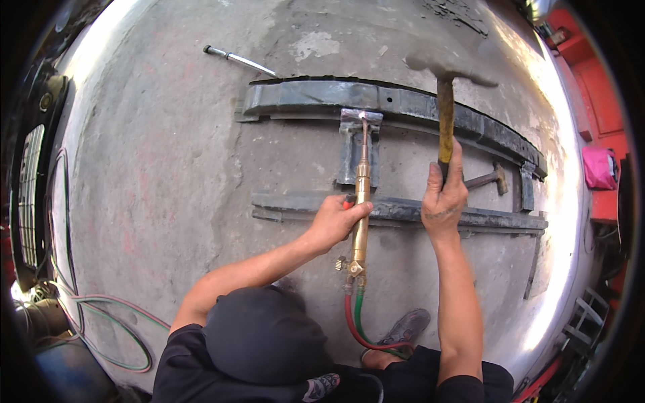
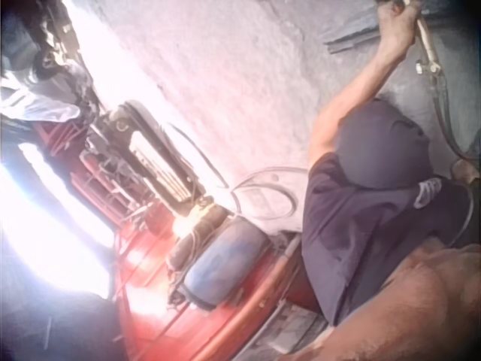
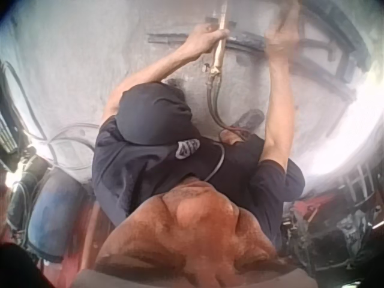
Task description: The person uses a blowtorch to heat a metal frame and repeatedly strikes it with a hammer to shape or remove a section. After finishing, the person stands, walks through the garage, and briefly pets a dog.
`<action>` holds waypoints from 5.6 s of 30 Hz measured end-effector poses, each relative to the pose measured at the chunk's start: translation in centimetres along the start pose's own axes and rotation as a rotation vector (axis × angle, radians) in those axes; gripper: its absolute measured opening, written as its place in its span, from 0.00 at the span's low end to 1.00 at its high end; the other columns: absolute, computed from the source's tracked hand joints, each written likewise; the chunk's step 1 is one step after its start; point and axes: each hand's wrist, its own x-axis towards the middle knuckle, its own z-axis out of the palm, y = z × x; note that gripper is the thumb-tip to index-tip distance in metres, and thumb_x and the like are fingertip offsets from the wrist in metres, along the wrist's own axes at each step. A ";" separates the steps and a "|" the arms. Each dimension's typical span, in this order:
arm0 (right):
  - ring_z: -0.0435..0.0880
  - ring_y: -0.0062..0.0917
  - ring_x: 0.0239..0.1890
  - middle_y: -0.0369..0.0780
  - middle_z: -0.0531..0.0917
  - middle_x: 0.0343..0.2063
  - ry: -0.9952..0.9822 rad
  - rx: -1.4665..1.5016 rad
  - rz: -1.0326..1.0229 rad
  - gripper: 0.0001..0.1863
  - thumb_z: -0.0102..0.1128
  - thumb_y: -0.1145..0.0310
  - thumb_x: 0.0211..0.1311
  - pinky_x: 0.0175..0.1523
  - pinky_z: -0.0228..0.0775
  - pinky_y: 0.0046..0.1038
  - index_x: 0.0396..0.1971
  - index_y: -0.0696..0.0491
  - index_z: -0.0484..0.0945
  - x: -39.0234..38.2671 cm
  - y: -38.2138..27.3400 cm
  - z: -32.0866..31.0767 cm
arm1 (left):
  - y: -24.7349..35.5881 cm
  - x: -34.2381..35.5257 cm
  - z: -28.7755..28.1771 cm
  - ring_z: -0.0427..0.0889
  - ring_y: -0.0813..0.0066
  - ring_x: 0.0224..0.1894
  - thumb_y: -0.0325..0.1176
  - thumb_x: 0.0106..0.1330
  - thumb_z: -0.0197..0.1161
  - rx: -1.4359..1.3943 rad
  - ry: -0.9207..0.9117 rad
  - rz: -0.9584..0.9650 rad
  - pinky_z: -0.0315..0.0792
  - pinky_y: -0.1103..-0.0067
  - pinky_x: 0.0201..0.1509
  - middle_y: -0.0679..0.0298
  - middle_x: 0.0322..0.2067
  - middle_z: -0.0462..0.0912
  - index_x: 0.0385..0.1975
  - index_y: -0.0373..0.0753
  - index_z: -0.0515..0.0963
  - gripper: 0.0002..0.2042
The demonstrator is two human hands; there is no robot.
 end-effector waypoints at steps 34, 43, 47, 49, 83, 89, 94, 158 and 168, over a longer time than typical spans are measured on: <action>0.84 0.46 0.30 0.49 0.83 0.27 -0.545 -0.302 0.064 0.13 0.61 0.63 0.69 0.35 0.73 0.44 0.41 0.57 0.74 1.1 8.2 -6.8 | -0.8 0.9 0.3 0.70 0.84 0.18 0.43 0.68 0.68 -0.014 0.000 0.019 0.62 0.81 0.20 0.69 0.19 0.75 0.26 0.35 0.78 0.17; 0.84 0.39 0.28 0.43 0.81 0.26 -0.683 -0.331 -0.458 0.14 0.67 0.62 0.63 0.31 0.75 0.37 0.40 0.55 0.75 3.7 8.9 -2.9 | -2.0 -2.1 -4.5 0.76 0.82 0.28 0.43 0.69 0.64 0.095 0.370 0.163 0.71 0.79 0.32 0.66 0.25 0.81 0.35 0.30 0.80 0.17; 0.80 0.32 0.23 0.38 0.74 0.22 -0.789 -0.160 -0.832 0.11 0.65 0.64 0.60 0.25 0.71 0.33 0.37 0.53 0.75 5.2 4.3 -0.7 | -3.6 -2.4 -4.9 0.74 0.82 0.29 0.40 0.70 0.64 0.052 0.557 0.208 0.70 0.79 0.33 0.68 0.25 0.80 0.34 0.31 0.80 0.15; 0.79 0.33 0.22 0.38 0.73 0.21 -0.845 -0.094 -1.035 0.09 0.62 0.65 0.62 0.25 0.71 0.32 0.35 0.53 0.73 6.3 2.8 0.1 | -5.1 -2.6 -5.1 0.74 0.83 0.29 0.40 0.70 0.64 0.018 0.633 0.207 0.70 0.79 0.33 0.68 0.25 0.79 0.33 0.31 0.79 0.15; 0.83 0.43 0.26 0.47 0.79 0.22 -0.844 -0.395 -0.615 0.13 0.67 0.68 0.60 0.29 0.72 0.42 0.31 0.54 0.68 11.7 11.4 -0.5 | -5.7 -1.1 -6.5 0.77 0.78 0.31 0.49 0.74 0.57 0.198 0.838 0.255 0.72 0.76 0.37 0.64 0.27 0.79 0.40 0.32 0.81 0.21; 0.83 0.41 0.27 0.46 0.79 0.22 -0.923 -0.212 -0.892 0.14 0.67 0.64 0.59 0.30 0.72 0.40 0.30 0.54 0.70 13.4 9.5 -1.7 | -5.8 -0.6 -6.5 0.75 0.79 0.30 0.48 0.75 0.57 0.144 0.840 0.304 0.70 0.79 0.35 0.67 0.26 0.77 0.40 0.33 0.81 0.21; 0.82 0.36 0.24 0.43 0.78 0.20 -0.869 -0.687 -0.648 0.18 0.64 0.55 0.65 0.31 0.73 0.39 0.28 0.52 0.70 13.6 15.9 -2.6 | -5.2 -0.8 -6.6 0.76 0.77 0.30 0.47 0.74 0.58 0.198 0.802 0.257 0.72 0.77 0.36 0.64 0.27 0.79 0.42 0.31 0.80 0.21; 0.84 0.54 0.30 0.53 0.82 0.21 -0.497 0.177 0.317 0.15 0.52 0.63 0.73 0.38 0.74 0.50 0.50 0.59 0.72 0.1 4.9 -0.2 | -6.9 0.0 -9.5 0.65 0.85 0.16 0.49 0.75 0.57 0.234 0.620 0.310 0.56 0.83 0.19 0.72 0.19 0.71 0.40 0.31 0.84 0.23; 0.84 0.54 0.42 0.58 0.84 0.32 -0.240 0.228 0.453 0.25 0.57 0.64 0.68 0.50 0.73 0.44 0.60 0.61 0.71 -1.3 6.2 -4.3 | -6.4 -0.1 -9.0 0.67 0.84 0.16 0.48 0.75 0.56 0.289 0.657 0.291 0.58 0.83 0.19 0.71 0.18 0.72 0.37 0.32 0.83 0.21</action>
